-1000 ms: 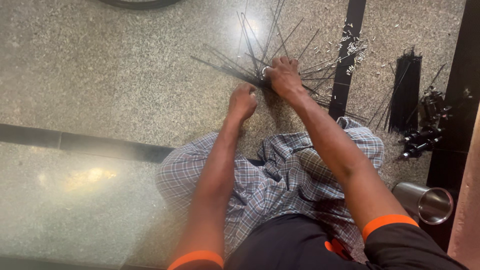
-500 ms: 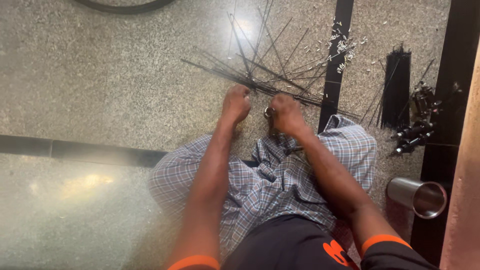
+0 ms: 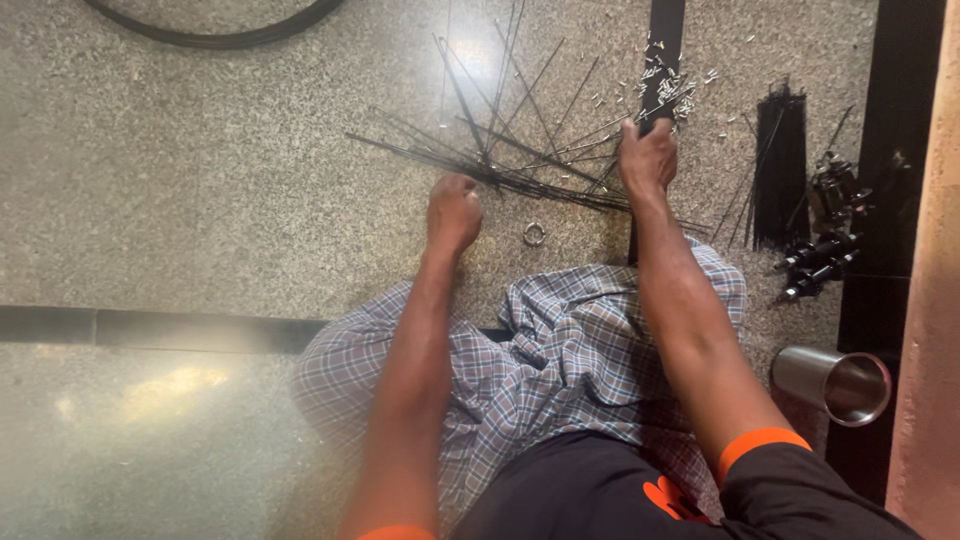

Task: The person sits on the floor and assembles a bicycle wheel by inserting spokes into the hub and rim. They manipulate the spokes and hub, occasionally adjusting the wheel's position. The person also gathers loose spokes from the floor.

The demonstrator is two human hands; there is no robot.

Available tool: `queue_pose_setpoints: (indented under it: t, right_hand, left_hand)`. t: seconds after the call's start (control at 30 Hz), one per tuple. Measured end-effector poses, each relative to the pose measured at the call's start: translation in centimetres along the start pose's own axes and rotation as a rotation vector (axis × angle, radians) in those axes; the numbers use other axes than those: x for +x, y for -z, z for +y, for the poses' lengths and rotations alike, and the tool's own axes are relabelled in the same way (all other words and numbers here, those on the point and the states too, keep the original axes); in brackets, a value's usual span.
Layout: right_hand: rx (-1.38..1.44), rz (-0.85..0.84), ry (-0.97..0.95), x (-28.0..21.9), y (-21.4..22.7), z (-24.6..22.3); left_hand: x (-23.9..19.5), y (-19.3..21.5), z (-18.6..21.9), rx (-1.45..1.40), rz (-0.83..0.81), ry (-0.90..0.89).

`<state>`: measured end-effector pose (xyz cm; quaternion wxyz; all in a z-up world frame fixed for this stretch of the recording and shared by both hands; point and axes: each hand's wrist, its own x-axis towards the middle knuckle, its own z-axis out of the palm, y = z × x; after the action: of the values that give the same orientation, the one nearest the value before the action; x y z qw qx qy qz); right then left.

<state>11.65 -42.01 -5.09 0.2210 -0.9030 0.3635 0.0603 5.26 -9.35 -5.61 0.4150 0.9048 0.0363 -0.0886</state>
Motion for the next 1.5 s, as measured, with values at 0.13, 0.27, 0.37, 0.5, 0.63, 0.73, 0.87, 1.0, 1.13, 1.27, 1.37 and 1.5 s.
queue_pose_setpoints:
  t: [0.13,0.27,0.37,0.5,0.63,0.73,0.87,1.0,1.13,1.27,1.37,1.5]
  right_hand:
    - [-0.067,-0.020,0.027,-0.1,-0.6,-2.7]
    - [-0.144,0.003,0.096,0.0,-2.0,-3.7]
    - [-0.133,-0.019,0.057,0.2,-3.1,-3.4]
    - [-0.073,-0.029,-0.030,1.1,-4.1,-3.0]
    - [-0.018,0.051,-0.163,1.7,-4.9,-3.4]
    - [0.140,0.137,-0.249,1.6,-5.1,-3.5]
    - [0.540,0.083,-0.293,0.5,-5.3,-4.8]
    - [0.369,0.030,-0.125,-1.5,-6.3,-6.7]
    - [0.193,-0.070,0.085,-2.3,-6.5,-8.8]
    - [0.195,-0.259,0.257,-3.9,-6.8,-9.8]
    - [0.154,-0.348,0.430,-5.0,-7.2,-9.9]
    - [-0.118,-0.272,0.773,-4.3,-7.2,-11.4]
  left_hand:
    - [-0.1,0.1,0.1,-0.024,-0.003,0.004]
    - [0.0,0.3,0.0,-0.015,0.005,-0.028]
    - [0.0,0.4,0.0,-0.009,-0.006,-0.059]
    - [-0.2,0.5,0.6,-0.016,-0.047,-0.051]
    - [-0.2,1.1,1.0,-0.017,-0.095,-0.037]
    - [-0.5,1.1,1.1,-0.008,-0.119,-0.038]
    - [-0.3,0.9,1.2,0.006,-0.121,-0.048]
    - [-0.4,0.7,0.8,0.039,-0.237,0.065]
    - [-0.3,0.5,0.7,0.027,-0.101,-0.099]
    - [-0.2,0.5,0.5,0.011,-0.139,-0.056]
    - [-0.3,0.5,0.6,0.010,-0.171,-0.029]
    - [-0.3,0.6,0.9,-0.023,-0.101,-0.060]
